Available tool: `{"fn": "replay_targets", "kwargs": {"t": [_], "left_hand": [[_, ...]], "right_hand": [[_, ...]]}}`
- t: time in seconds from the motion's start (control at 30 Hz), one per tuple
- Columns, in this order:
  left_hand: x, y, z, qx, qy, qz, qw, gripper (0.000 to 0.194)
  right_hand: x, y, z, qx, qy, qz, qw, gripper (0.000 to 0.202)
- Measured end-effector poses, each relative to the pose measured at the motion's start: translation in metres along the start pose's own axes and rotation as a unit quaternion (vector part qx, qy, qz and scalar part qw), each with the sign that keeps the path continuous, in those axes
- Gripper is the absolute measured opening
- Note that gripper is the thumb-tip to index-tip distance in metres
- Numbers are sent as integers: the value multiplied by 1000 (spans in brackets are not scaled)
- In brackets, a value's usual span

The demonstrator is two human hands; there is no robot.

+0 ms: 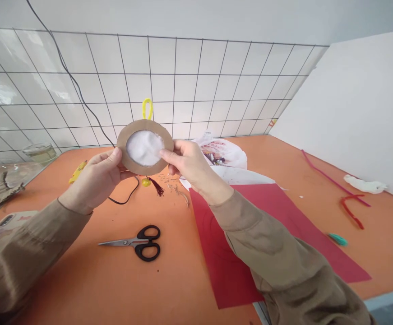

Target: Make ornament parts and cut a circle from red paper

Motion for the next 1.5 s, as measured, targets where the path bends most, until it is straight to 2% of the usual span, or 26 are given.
{"fn": "replay_targets", "kwargs": {"t": [0.1, 0.17, 0.23, 0.27, 0.3, 0.37, 0.4, 0.47, 0.53, 0.63, 0.7, 0.77, 0.83, 0.9, 0.97, 1.17, 1.33, 1.5], "left_hand": [[-12, 6, -3, -6, 0, -51, 999, 39], [-20, 3, -6, -34, -36, -188, 981, 39], [-29, -10, -7, -83, -80, -370, 922, 31], [-32, -18, -7, -100, -101, -449, 882, 29], [-36, -21, -8, -95, -104, -520, 843, 26], [-42, -24, -11, -78, -83, -611, 784, 19], [-43, -26, -11, -78, -75, -632, 768, 15], [-46, -25, -12, -83, -55, -645, 758, 15], [-48, -20, -11, -83, -32, -625, 775, 20], [-44, -4, -11, -42, 2, -498, 866, 19], [-42, 7, -9, -17, 34, -385, 922, 19], [-40, 13, -8, -11, 58, -275, 960, 30], [-32, 12, -8, -30, 28, -152, 987, 48], [-21, 8, -6, -56, -20, -78, 995, 61], [-16, 6, -5, -68, -37, -63, 995, 60], [-21, 10, -3, -20, -4, -123, 992, 36], [-24, 20, 0, 22, 27, -102, 994, 19], [-23, 28, 3, 26, 37, -140, 989, 20]], "right_hand": [[-2, -8, 2, -15, 15, -3, 1000, 13], [-3, -12, 4, -16, 23, -8, 1000, 11], [-4, -15, 4, -19, 29, -14, 999, 11], [-4, -17, 5, -24, 30, -15, 999, 11], [-4, -19, 5, -29, 31, -12, 999, 11], [-5, -20, 5, -36, 34, -2, 999, 15], [-5, -20, 5, -38, 36, 2, 999, 17], [-6, -18, 5, -34, 38, 11, 999, 17], [-4, -14, 5, -19, 30, 29, 999, 12], [1, -6, 5, 4, 4, 61, 998, 12], [4, 0, 4, 24, -13, 43, 999, 15], [9, 7, 4, 53, -33, -15, 998, 20], [13, 14, 4, 82, -51, -75, 993, 27], [16, 21, 5, 102, -60, -95, 988, 31], [17, 25, 4, 106, -68, -75, 989, 29], [25, 22, 7, 58, -100, 32, 993, 13], [35, 18, 10, 35, -132, 70, 988, 18], [45, 18, 14, 33, -164, 72, 983, 14]]}}
Point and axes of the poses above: each hand's wrist, its own z-axis away from the middle knuckle, its own x-axis out of the palm, y = z × x, the point moved 8 cm from there along -z, towards the middle knuckle, and after that the axes turned 9 degrees about -z, right-handed, at the moved point
